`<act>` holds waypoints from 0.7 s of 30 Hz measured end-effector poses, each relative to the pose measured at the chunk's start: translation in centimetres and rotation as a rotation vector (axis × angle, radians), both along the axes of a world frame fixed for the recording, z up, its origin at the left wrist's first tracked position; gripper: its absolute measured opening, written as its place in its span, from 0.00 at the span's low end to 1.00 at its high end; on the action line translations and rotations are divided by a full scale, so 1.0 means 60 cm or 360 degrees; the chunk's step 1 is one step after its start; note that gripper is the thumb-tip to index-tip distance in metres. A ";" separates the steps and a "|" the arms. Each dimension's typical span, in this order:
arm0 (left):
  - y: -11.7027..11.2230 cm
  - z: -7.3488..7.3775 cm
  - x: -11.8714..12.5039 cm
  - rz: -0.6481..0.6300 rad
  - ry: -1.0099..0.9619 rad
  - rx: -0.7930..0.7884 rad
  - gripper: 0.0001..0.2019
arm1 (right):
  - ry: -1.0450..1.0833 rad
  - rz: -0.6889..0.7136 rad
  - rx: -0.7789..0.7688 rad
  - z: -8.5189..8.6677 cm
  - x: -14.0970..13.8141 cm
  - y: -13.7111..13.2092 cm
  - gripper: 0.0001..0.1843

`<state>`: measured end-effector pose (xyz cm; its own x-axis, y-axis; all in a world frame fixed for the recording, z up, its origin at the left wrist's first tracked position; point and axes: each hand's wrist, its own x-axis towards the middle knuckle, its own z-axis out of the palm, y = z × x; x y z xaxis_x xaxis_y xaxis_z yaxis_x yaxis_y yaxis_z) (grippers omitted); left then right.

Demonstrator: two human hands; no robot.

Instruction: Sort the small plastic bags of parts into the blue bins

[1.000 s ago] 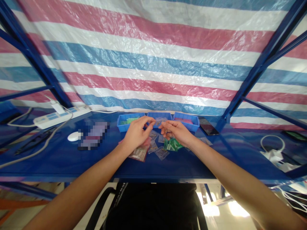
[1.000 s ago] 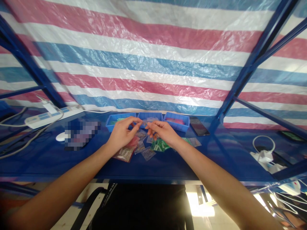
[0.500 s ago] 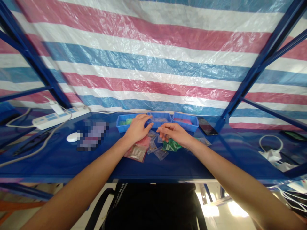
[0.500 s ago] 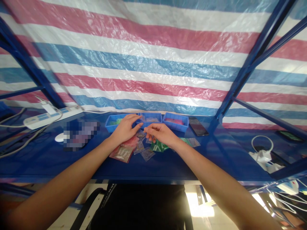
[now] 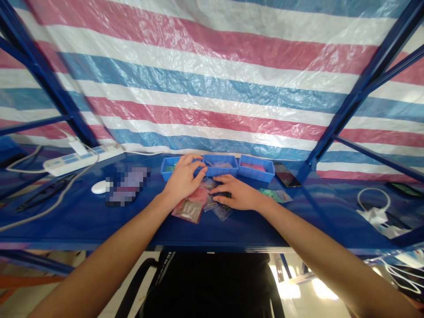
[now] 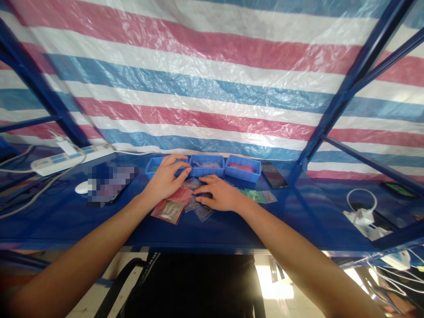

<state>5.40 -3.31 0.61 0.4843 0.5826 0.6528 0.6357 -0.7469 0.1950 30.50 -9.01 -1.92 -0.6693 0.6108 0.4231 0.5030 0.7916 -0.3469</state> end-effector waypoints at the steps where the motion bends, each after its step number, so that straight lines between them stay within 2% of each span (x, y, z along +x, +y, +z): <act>1: -0.002 0.000 0.002 -0.0009 -0.0007 0.0004 0.14 | -0.0029 -0.0002 -0.0009 -0.003 0.000 0.002 0.17; 6: -0.011 0.003 0.014 -0.0078 -0.0037 -0.0017 0.13 | 0.0045 -0.0051 -0.0004 -0.008 0.004 0.013 0.16; 11: -0.021 0.012 0.019 -0.0232 -0.0054 -0.0094 0.13 | 0.0332 -0.0196 -0.0084 -0.002 0.007 0.018 0.12; 14: -0.028 0.014 0.022 -0.0292 -0.0071 -0.0220 0.16 | 0.0595 -0.0283 -0.0201 0.000 0.007 0.020 0.09; 17: -0.036 0.014 0.026 -0.0331 -0.0138 -0.0414 0.20 | 0.0795 -0.0251 -0.0302 0.000 0.006 0.020 0.08; 21: -0.041 0.016 0.031 -0.0366 -0.0248 -0.0666 0.18 | 0.0959 -0.0189 -0.0406 0.000 0.001 0.018 0.04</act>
<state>7.23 -5.76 1.57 0.5461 0.6994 0.4610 0.4032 -0.7019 0.5872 30.55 -7.93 -1.91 -0.2830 0.7962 0.5347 0.2410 0.5987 -0.7639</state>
